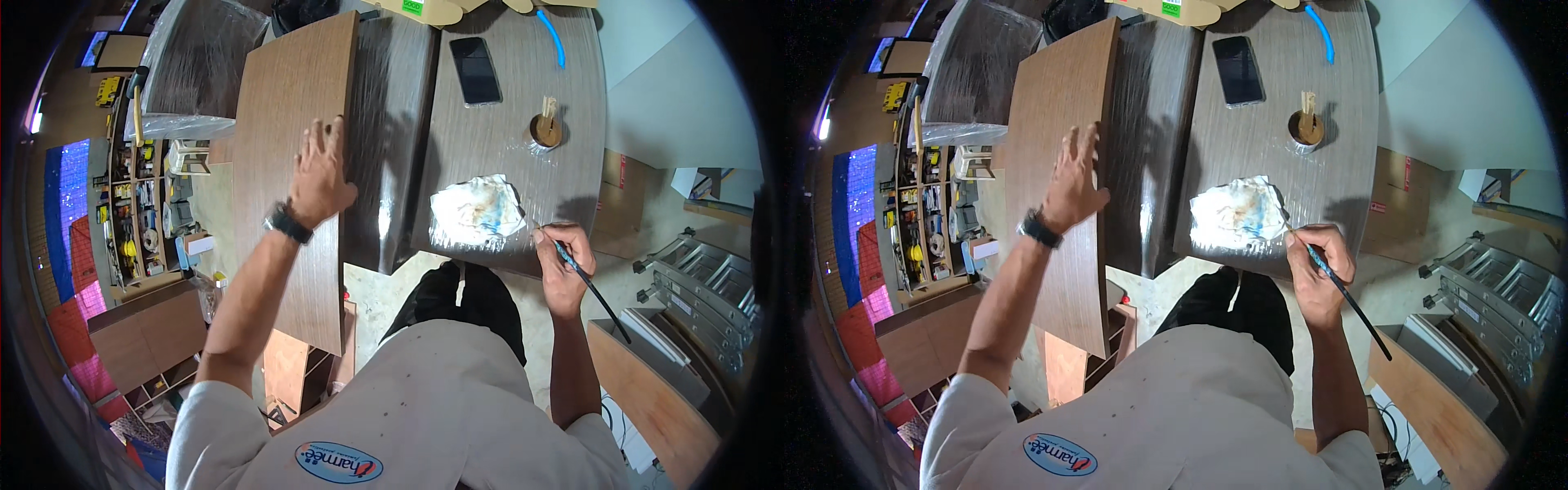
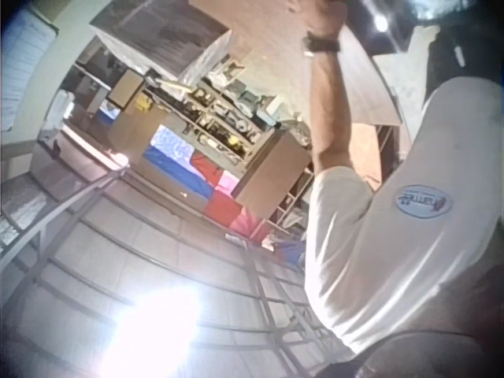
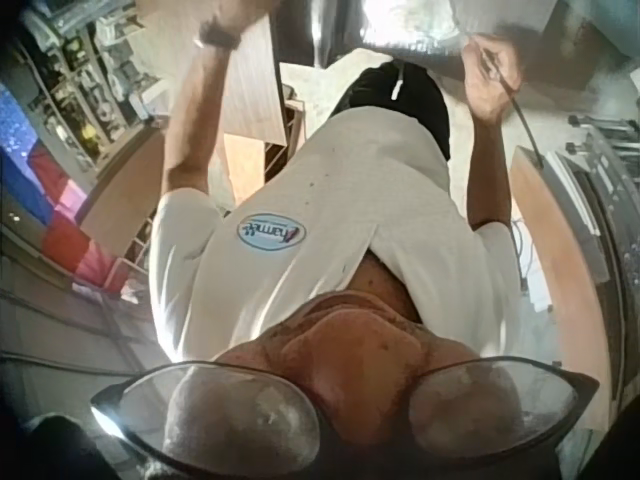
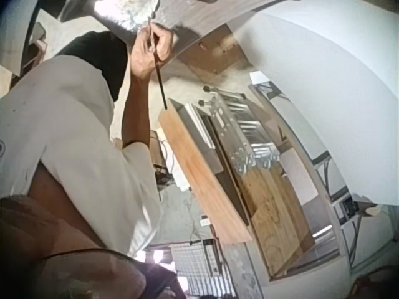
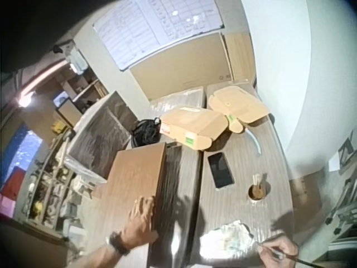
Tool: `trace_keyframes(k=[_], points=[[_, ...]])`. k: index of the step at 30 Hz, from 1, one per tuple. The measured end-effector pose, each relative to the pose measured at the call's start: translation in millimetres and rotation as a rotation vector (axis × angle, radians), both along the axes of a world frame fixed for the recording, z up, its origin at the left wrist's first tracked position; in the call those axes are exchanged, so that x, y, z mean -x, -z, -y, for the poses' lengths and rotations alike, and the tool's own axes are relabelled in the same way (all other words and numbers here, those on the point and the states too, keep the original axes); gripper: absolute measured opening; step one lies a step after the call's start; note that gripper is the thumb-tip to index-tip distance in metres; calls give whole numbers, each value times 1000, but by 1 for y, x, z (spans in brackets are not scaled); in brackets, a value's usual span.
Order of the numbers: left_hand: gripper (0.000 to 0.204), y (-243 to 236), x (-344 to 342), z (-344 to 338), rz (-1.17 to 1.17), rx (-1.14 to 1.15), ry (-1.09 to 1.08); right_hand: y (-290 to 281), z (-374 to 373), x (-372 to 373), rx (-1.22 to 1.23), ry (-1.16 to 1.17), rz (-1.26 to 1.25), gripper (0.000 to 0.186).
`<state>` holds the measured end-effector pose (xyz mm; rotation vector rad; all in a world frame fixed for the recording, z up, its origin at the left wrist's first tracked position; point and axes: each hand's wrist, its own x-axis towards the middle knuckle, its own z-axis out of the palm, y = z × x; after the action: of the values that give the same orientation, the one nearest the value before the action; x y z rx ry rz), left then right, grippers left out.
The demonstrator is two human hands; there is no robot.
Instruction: The person applies a liquid from a small cup to the edge of a wood panel with a small brush, wipes the panel with a cloth, and carries it to another station.
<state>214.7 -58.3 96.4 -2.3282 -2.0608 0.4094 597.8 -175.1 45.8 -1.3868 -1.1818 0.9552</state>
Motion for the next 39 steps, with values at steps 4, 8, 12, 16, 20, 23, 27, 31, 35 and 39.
trace_keyframes(k=[4,8,12,16,20,23,27,31,35,39], points=[[75,14,-68,44,504,-101,40,-11,-14,-11,82,62,8,12],[78,67,-121,52,555,137,-64,-3,-42,-22,-2,134,-78,15],[72,112,-152,51,451,291,-170,-19,-83,-28,-70,112,237,15],[47,126,-157,51,660,246,-115,-23,-116,-38,67,92,265,13],[36,127,-155,57,701,294,-103,-19,-143,-45,88,-11,208,10],[34,123,-150,67,772,254,-58,-3,-159,-54,129,-115,202,12],[37,112,-144,85,879,172,-48,7,-174,-56,189,-174,473,15],[48,87,-127,104,925,18,-78,16,-181,-54,150,-182,604,17],[35,52,-108,119,971,-170,-180,26,-189,-55,156,-207,668,21],[22,41,-66,138,856,-411,-220,22,-191,-52,166,-235,716,22]])
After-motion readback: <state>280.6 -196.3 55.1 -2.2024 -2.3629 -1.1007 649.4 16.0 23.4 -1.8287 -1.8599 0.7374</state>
